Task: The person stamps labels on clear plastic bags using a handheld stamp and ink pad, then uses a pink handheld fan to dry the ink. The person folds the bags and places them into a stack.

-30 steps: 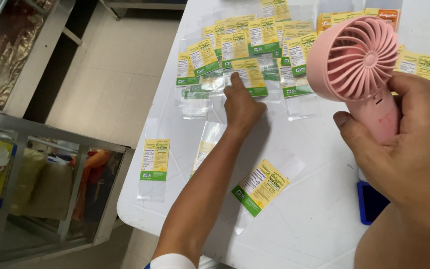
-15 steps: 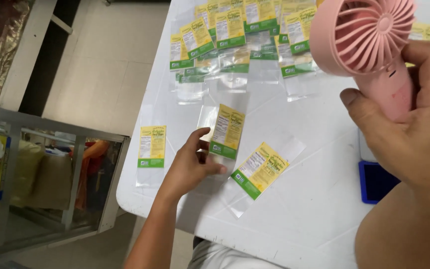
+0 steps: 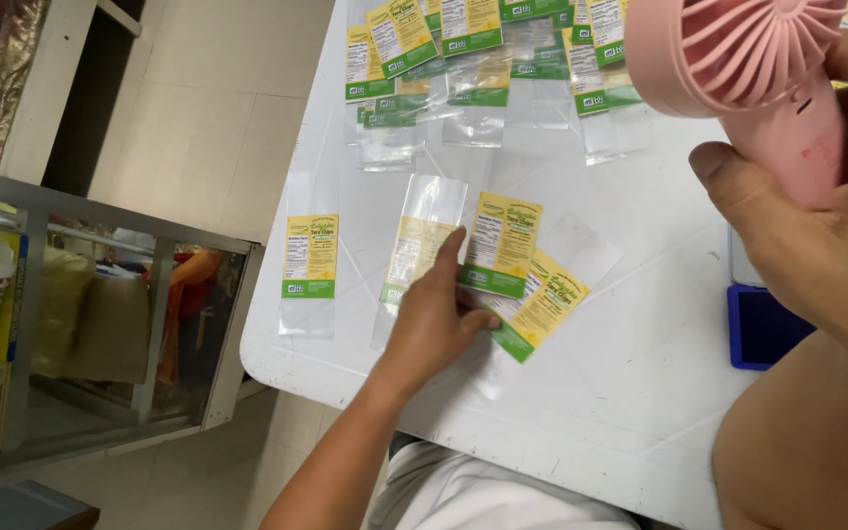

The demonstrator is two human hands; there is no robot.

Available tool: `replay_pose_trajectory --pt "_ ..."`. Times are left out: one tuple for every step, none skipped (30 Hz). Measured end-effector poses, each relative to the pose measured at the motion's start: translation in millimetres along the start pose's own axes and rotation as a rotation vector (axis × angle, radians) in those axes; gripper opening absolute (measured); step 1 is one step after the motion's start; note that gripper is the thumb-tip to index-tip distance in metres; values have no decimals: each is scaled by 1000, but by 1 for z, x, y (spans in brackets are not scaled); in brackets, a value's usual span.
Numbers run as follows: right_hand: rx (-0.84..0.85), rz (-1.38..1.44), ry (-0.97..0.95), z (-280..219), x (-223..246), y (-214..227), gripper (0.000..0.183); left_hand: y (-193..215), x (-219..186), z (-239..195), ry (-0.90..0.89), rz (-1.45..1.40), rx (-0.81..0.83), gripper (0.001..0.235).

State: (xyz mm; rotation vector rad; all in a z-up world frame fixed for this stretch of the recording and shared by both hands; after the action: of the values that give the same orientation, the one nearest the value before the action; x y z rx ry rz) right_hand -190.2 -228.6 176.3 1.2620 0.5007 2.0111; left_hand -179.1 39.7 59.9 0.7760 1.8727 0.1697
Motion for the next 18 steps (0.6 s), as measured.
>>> replay_pose_trajectory --pt "-9 6 -7 0 -2 0 56 -7 -2 -3 24 -38 28 104" --pt "-17 11 -14 -1 -4 0 56 -15 -5 -6 47 -75 56 105" --pt "-15 12 -15 -1 -4 1 56 -22 -6 -11 50 -76 56 105" --pt "-11 7 -14 -2 -4 1 55 -30 -8 -15 37 -104 84 104" --pt "-8 -3 -14 -2 -5 2 54 -40 -10 -18 22 -133 117 103" --pt "-8 -6 -16 -2 -4 3 54 -41 -11 -19 22 -134 120 103" --pt "-8 -2 -11 -2 -2 4 56 -44 -11 -21 37 -191 120 104" --pt "-7 3 -6 -3 -1 5 58 -47 -11 -23 53 -247 120 104" --pt "-6 1 -12 -3 -1 5 58 -47 -6 -22 56 -246 125 104" --pt "-9 14 18 -3 1 7 58 -44 0 -21 61 -272 73 107" --pt "-14 31 50 -1 3 7 58 -39 5 -20 66 -296 15 110" --pt "-15 34 48 -3 0 6 58 -34 4 -22 68 -293 15 110" --pt "-26 16 27 -4 -4 5 59 -28 4 -24 94 -293 -8 108" --pt "-37 0 6 -6 -8 5 61 -22 4 -26 120 -293 -32 106" --pt "-36 2 5 -6 -8 5 61 -18 5 -28 123 -292 -33 106" --pt "-33 -16 -13 -6 -9 5 60 -13 5 -29 111 -220 -40 102" --pt "-35 -35 -27 -5 -11 6 60 -8 4 -28 93 -147 -48 99" --pt "-40 -33 -25 -5 -11 6 60 -5 9 -27 90 -145 -50 99"
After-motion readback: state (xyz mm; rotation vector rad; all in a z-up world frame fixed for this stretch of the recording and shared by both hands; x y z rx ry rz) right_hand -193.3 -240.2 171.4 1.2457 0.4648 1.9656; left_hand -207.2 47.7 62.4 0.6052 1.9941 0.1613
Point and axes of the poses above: each hand's wrist, its own z-axis towards the middle knuckle, its own y-axis out of the back of the hand, x = y × z, the point moved 5 cm from there along z, towards the middle knuckle, and after that the axes turned 10 degrees about -z, right-handed, at the moved point
